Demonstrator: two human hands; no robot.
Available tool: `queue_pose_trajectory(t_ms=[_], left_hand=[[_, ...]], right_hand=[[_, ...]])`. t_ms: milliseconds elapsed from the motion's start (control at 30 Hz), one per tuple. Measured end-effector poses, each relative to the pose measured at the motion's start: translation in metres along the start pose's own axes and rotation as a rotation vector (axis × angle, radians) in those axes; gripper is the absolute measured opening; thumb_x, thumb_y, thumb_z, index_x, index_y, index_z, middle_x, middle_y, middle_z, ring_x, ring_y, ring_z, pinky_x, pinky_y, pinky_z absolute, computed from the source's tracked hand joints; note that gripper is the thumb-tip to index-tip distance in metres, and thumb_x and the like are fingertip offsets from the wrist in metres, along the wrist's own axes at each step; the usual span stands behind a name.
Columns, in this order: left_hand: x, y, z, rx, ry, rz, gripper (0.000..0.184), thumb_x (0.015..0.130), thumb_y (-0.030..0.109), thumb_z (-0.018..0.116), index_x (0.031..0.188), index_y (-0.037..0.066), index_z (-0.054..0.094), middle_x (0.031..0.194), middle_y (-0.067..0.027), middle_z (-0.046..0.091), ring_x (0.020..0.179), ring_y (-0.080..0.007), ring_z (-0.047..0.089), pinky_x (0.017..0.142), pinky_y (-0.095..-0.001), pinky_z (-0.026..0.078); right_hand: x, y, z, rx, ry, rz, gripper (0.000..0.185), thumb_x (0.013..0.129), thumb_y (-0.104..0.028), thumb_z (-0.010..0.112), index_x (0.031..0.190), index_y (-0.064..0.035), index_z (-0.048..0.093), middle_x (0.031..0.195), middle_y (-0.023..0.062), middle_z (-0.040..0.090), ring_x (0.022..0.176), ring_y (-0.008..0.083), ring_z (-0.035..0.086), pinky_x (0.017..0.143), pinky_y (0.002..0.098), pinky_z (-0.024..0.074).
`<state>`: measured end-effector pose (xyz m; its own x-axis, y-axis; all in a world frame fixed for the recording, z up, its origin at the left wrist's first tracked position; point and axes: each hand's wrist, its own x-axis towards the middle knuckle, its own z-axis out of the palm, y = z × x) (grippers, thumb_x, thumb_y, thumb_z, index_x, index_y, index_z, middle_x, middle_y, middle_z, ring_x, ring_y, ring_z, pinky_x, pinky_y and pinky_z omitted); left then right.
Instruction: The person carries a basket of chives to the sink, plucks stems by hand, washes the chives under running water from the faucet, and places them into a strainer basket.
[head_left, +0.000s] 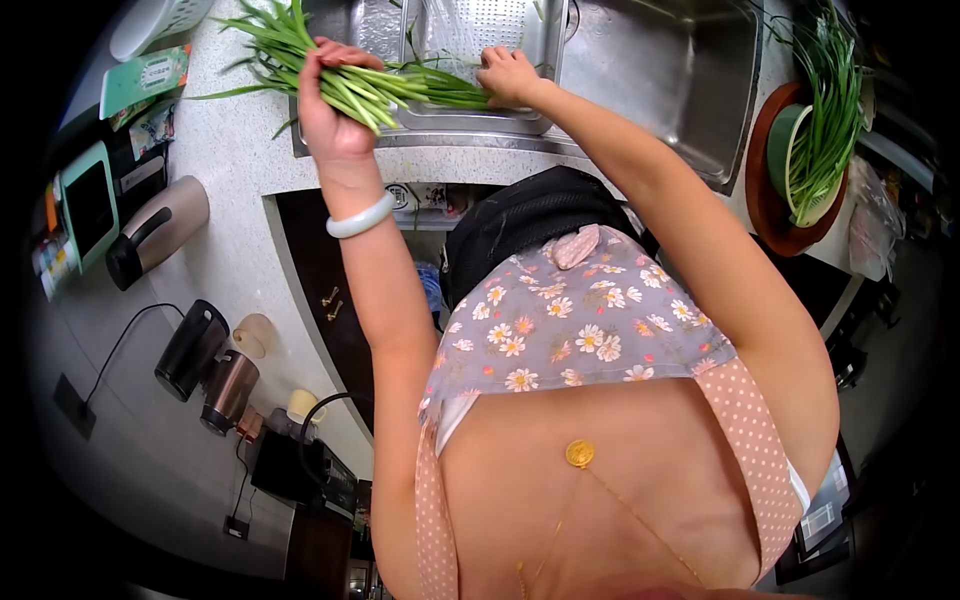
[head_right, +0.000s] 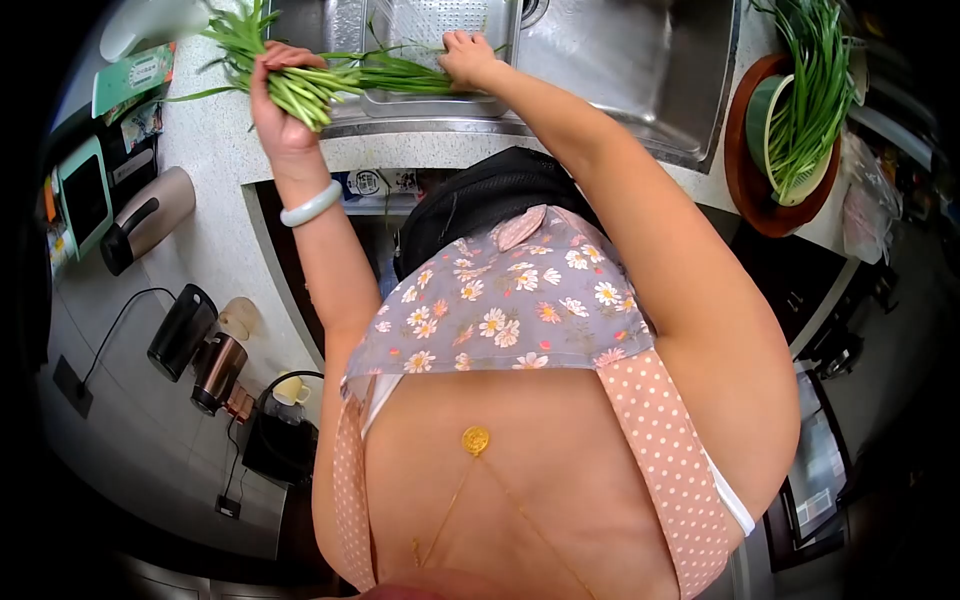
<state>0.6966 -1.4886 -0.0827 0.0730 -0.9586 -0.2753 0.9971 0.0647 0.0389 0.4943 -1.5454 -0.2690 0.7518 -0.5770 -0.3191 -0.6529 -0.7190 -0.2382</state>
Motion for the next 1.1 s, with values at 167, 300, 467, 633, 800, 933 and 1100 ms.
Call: queue_pose_trajectory(t_ms=[167,300,467,633,800,933,1100], left_hand=[[-0.010,-0.013,-0.040,-0.038,0.147,-0.013,0.008,0.086,0.003,0.053,0.092,0.001,0.050,0.078,-0.0030,0.052,0.073,-0.0130,0.052,0.075,-0.0298,0.046],[-0.014,-0.024,-0.050,0.017,0.171,0.019,0.010,0.084,0.001,0.055,0.093,0.001,0.050,0.080,-0.0035,0.051,0.074,-0.0133,0.052,0.076,-0.0285,0.046],[-0.015,-0.027,-0.053,0.050,0.171,0.037,0.009,0.085,0.002,0.055,0.092,0.002,0.050,0.080,-0.0037,0.051,0.074,-0.0132,0.052,0.075,-0.0275,0.047],[-0.018,-0.030,-0.058,0.105,0.262,0.043,0.008,0.085,0.003,0.057,0.090,0.002,0.052,0.080,-0.0043,0.053,0.074,-0.0137,0.053,0.075,-0.0279,0.048],[-0.013,-0.046,-0.078,0.255,0.359,0.026,0.019,0.081,0.016,0.067,0.091,0.006,0.055,0.084,-0.0046,0.059,0.077,-0.0146,0.057,0.077,-0.0324,0.050],[-0.012,-0.068,-0.077,0.287,0.362,0.005,0.033,0.078,0.029,0.069,0.095,0.006,0.053,0.088,-0.0046,0.057,0.081,-0.0154,0.056,0.081,-0.0324,0.049],[-0.010,-0.084,-0.069,0.242,0.338,-0.073,0.040,0.075,0.036,0.069,0.097,0.006,0.054,0.091,-0.0046,0.058,0.084,-0.0156,0.056,0.084,-0.0334,0.048]], right_hand=[[0.040,0.048,0.001,1.315,-0.080,0.167,0.023,0.085,-0.028,0.054,0.098,-0.0102,0.054,0.085,0.0157,0.061,0.085,0.0334,0.058,0.074,0.0443,0.0465],[0.047,0.055,-0.012,1.111,0.085,0.268,0.024,0.090,-0.025,0.049,0.092,-0.0016,0.053,0.069,0.0086,0.054,0.061,0.0212,0.053,0.055,0.0327,0.0455],[0.027,0.052,0.025,0.343,0.013,0.153,0.021,0.087,-0.029,0.052,0.093,-0.0087,0.051,0.082,0.0175,0.062,0.078,0.0361,0.060,0.065,0.0474,0.0447],[0.017,0.040,-0.015,0.687,0.368,0.421,0.021,0.087,-0.026,0.054,0.093,-0.0061,0.055,0.072,0.0128,0.059,0.065,0.0280,0.057,0.057,0.0398,0.0456],[-0.025,0.053,-0.130,1.435,0.717,0.512,0.019,0.089,-0.022,0.054,0.082,-0.0042,0.053,0.063,0.0029,0.052,0.054,0.0101,0.049,0.047,0.0255,0.0407],[-0.058,0.005,-0.186,1.431,1.350,0.407,0.015,0.092,-0.018,0.050,0.086,-0.0044,0.047,0.063,0.0012,0.049,0.052,0.0074,0.045,0.046,0.0220,0.0378],[-0.051,-0.038,-0.147,0.832,0.787,0.204,0.020,0.083,-0.025,0.058,0.090,-0.0067,0.060,0.067,0.0144,0.062,0.061,0.0302,0.062,0.055,0.0371,0.0475]])
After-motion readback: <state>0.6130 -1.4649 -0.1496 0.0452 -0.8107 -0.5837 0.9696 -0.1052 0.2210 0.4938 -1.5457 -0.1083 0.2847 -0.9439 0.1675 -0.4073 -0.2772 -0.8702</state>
